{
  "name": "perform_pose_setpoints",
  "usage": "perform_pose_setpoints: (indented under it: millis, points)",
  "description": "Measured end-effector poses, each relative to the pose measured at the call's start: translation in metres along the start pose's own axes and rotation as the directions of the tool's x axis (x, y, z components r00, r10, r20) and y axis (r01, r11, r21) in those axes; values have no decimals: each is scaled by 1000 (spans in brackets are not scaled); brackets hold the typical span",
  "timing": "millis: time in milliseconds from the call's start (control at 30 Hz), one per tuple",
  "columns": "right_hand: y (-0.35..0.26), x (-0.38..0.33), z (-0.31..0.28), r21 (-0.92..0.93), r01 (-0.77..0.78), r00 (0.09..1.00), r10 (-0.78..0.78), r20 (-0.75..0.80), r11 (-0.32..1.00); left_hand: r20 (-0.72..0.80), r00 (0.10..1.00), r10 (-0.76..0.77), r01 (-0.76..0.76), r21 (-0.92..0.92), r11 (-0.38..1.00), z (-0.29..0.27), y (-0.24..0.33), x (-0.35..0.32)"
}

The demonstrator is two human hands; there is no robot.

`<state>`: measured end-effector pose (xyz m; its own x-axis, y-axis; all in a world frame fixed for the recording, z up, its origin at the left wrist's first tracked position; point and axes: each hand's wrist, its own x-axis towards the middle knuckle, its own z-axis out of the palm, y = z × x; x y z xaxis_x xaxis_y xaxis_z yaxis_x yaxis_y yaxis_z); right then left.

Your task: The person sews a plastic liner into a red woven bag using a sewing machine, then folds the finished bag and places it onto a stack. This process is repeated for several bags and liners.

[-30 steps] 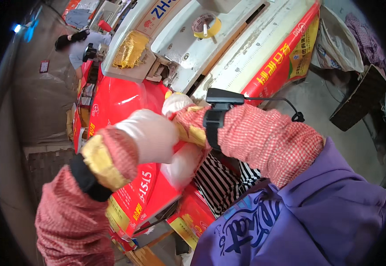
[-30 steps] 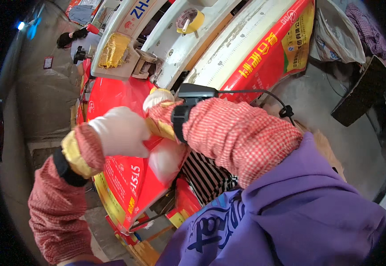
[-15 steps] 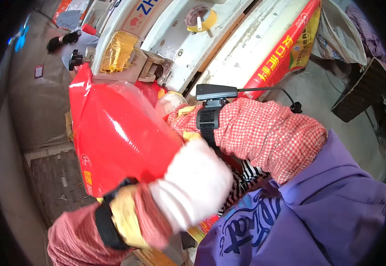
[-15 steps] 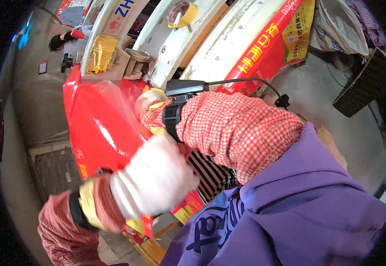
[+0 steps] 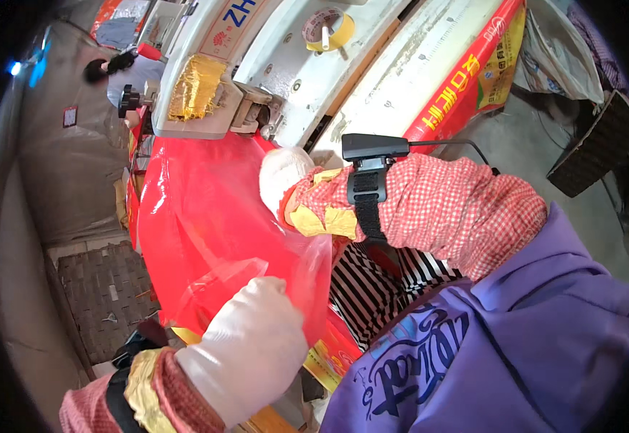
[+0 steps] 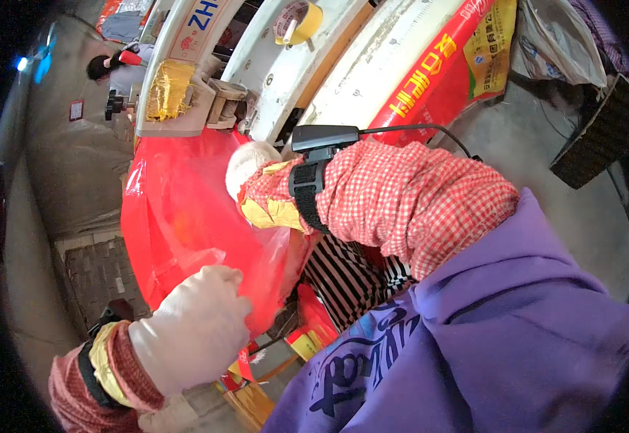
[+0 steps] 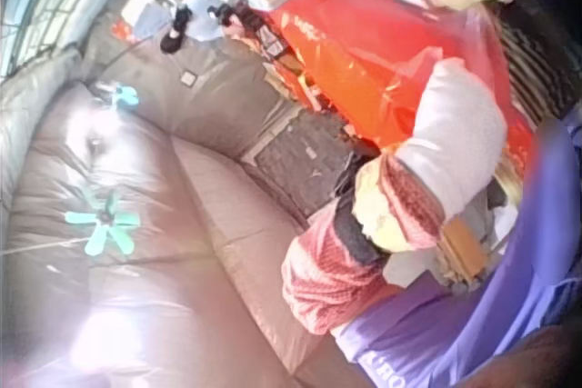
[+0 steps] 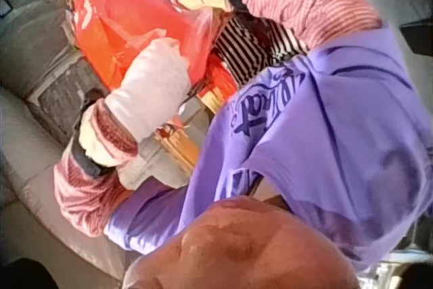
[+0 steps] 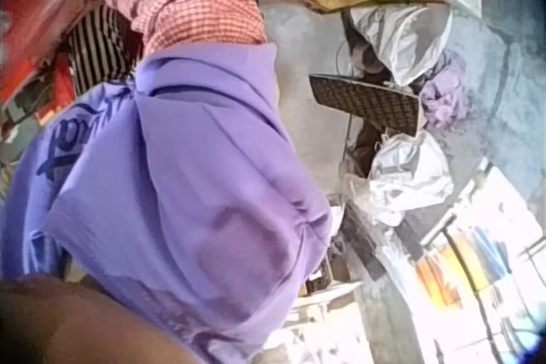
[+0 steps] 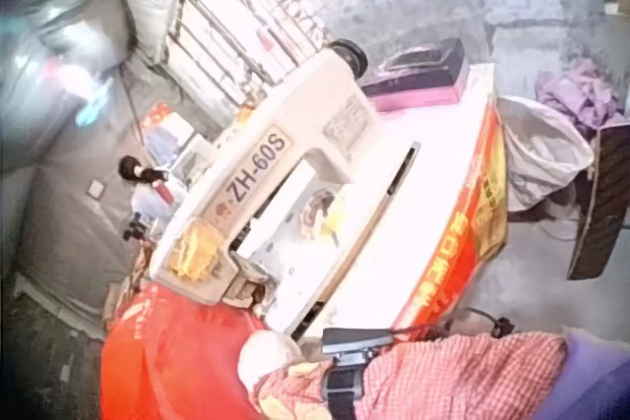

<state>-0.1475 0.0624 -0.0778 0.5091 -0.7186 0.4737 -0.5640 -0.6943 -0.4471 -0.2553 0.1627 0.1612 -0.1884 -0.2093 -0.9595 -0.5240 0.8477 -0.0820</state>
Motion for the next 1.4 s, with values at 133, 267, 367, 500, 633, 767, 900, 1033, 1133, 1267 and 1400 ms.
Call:
perform_pose_setpoints:
  millis: [133, 267, 367, 500, 633, 767, 900, 1033, 1133, 1267, 1400]
  points:
    - [-10, -11, -33, -115, 166, 986, -166, 11, 979, -189, 982, 4, -52, -249, 967, 13, 14, 10]
    - [13, -62, -60, -146, 412, 850, -437, -295, 900, -357, 928, 105, -223, -307, 925, -4, 23, 8]
    - [-5, -62, -59, -179, 190, 809, -257, -528, 965, -468, 883, 32, -207, -329, 921, 16, 33, 25]
    - [-27, -61, -53, -130, -117, 624, -29, -781, 984, -504, 858, -99, -134, -406, 904, 32, 41, 46]
    - [-52, -63, -45, 43, -371, 324, 173, -930, 928, -591, 769, -246, -238, -620, 747, 60, 38, 33]
    - [-34, -39, -75, 39, -219, 694, 183, -696, 975, -477, 782, -401, -112, -741, 663, 84, 36, 13]
    - [1, 22, -133, 224, 257, 690, -341, 639, 940, -381, 767, -516, 28, -784, 620, 81, 42, 3]
    - [-12, 12, -73, 350, 318, 374, -456, 808, 881, -350, 796, -493, 87, -740, 667, 83, 46, 1]
    - [-16, 2, -6, 589, 324, 351, -672, 652, 740, -378, 781, -498, 89, -721, 687, 90, 53, 0]
    - [-16, 0, 39, 968, 183, 17, -985, 172, 173, -356, 790, -499, 148, -680, 718, 86, 56, 0]
    - [-40, 3, 39, 828, -297, -558, -618, -554, -476, -365, 795, -484, 137, -670, 730, 89, 59, 2]
